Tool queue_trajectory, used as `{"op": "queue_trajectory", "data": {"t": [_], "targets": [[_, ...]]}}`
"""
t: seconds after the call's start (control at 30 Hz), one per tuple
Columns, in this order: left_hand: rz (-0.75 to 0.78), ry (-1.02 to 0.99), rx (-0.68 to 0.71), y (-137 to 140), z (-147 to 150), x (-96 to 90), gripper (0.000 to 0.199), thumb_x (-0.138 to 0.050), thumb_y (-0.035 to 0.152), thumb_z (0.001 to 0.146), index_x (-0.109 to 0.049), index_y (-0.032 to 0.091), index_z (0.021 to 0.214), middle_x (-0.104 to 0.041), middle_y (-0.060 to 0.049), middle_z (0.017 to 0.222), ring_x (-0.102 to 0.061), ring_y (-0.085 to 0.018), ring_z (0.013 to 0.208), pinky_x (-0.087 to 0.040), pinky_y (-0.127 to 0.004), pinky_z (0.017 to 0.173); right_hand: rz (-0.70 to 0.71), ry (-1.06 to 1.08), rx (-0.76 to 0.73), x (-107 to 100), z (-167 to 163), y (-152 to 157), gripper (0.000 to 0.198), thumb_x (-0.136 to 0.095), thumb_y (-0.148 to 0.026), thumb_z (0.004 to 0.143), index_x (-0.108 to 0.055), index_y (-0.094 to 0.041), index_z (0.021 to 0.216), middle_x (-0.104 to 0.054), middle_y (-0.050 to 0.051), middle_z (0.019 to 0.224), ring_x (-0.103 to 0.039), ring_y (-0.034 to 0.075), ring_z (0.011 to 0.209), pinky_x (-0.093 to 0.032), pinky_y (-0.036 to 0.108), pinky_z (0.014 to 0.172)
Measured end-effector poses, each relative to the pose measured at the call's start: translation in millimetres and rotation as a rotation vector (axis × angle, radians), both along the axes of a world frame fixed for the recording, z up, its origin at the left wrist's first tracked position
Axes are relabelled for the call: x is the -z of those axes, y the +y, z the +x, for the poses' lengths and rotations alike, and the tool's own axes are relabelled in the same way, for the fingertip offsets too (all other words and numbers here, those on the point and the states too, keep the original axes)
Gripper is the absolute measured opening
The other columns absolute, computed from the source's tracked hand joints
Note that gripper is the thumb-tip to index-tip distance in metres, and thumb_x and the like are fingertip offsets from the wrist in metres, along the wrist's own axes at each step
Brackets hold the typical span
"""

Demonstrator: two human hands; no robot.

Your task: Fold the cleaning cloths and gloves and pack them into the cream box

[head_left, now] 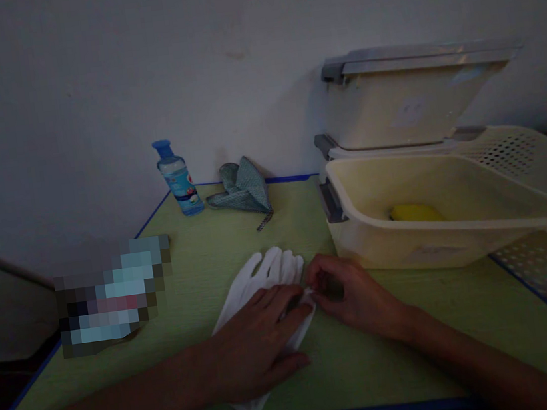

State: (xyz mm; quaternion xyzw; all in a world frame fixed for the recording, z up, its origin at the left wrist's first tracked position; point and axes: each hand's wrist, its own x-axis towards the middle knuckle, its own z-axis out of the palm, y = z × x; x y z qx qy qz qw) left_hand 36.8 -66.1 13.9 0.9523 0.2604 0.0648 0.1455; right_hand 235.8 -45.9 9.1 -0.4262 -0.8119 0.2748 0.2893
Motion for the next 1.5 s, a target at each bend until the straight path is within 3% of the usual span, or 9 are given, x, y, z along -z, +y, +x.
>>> {"op": "queue_trajectory", "data": {"t": [0.4,0.57,0.73,0.9,1.1,1.33,1.5], "targets": [[-0.016,0.079,0.006,-3.4,1.3,-5.4,0.063,-0.053,0.038,0.081,-0.032,0.009,0.132,-0.037,-0.019,0.133,-0.033,-0.031,0.124,-0.029,-0.045,0.102,-0.024,-0.064,0.006,1.8,-3.1,5.4,0.017,-0.051,0.001,0.063,-0.05,-0.016,0.063,-0.051,-0.003,0.061,-0.048,0.009,0.056,-0.036,0.02,0.053],[-0.024,0.155,0.08,-2.9,-3.0,-6.5,0.077,-0.047,0.05,0.082,-0.017,0.007,0.139,-0.022,-0.02,0.144,-0.021,-0.032,0.132,-0.023,-0.046,0.105,0.016,-0.064,-0.069,-2.3,1.0,7.8,0.015,-0.054,0.0,0.063,-0.056,-0.015,0.061,-0.055,0.0,0.07,-0.051,0.01,0.061,-0.039,0.021,0.057],[-0.029,0.092,0.186,-3.4,-7.3,-4.0,0.078,-0.041,0.055,0.083,-0.013,0.01,0.14,-0.023,-0.017,0.145,-0.018,-0.029,0.134,-0.021,-0.043,0.106,0.082,-0.005,0.061,-3.1,2.4,10.7,0.01,-0.052,-0.007,0.074,-0.058,-0.015,0.076,-0.055,0.001,0.07,-0.052,0.012,0.061,-0.042,0.024,0.059],[-0.029,0.051,0.219,-4.3,-7.1,-5.2,0.077,-0.041,0.055,0.083,-0.014,0.012,0.14,-0.025,-0.017,0.144,-0.02,-0.029,0.134,-0.021,-0.044,0.106,0.157,-0.135,0.126,5.6,-3.9,13.6,0.016,-0.045,-0.015,0.085,-0.057,-0.014,0.096,-0.055,0.008,0.089,-0.054,0.016,0.079,-0.044,0.032,0.075],[-0.04,0.042,0.226,-4.1,-5.9,-4.8,0.077,-0.042,0.056,0.082,-0.016,0.013,0.14,-0.026,-0.018,0.144,-0.02,-0.03,0.133,-0.022,-0.046,0.105,0.149,-0.242,0.154,11.8,-13.2,13.2,0.009,-0.051,-0.016,0.082,-0.054,-0.015,0.09,-0.053,0.006,0.09,-0.053,0.017,0.078,-0.043,0.032,0.072],[-0.057,0.018,0.156,-5.8,-7.6,-3.4,0.079,-0.046,0.053,0.081,-0.012,0.012,0.139,-0.022,-0.022,0.143,-0.017,-0.033,0.133,-0.025,-0.05,0.104,0.172,-0.028,0.159,9.0,-11.9,14.2,0.013,-0.046,-0.007,0.079,-0.043,-0.019,0.075,-0.051,-0.001,0.072,-0.05,0.013,0.068,-0.039,0.025,0.061],[-0.052,-0.159,0.023,-8.1,-9.8,7.7,0.055,-0.042,0.029,0.087,-0.014,0.014,0.133,-0.025,-0.02,0.14,-0.019,-0.028,0.133,-0.03,-0.046,0.104,0.197,-0.04,0.186,4.7,-8.4,10.4,0.012,-0.052,-0.012,0.078,-0.044,-0.019,0.083,-0.053,0.0,0.075,-0.052,0.014,0.069,-0.038,0.026,0.061]]}}
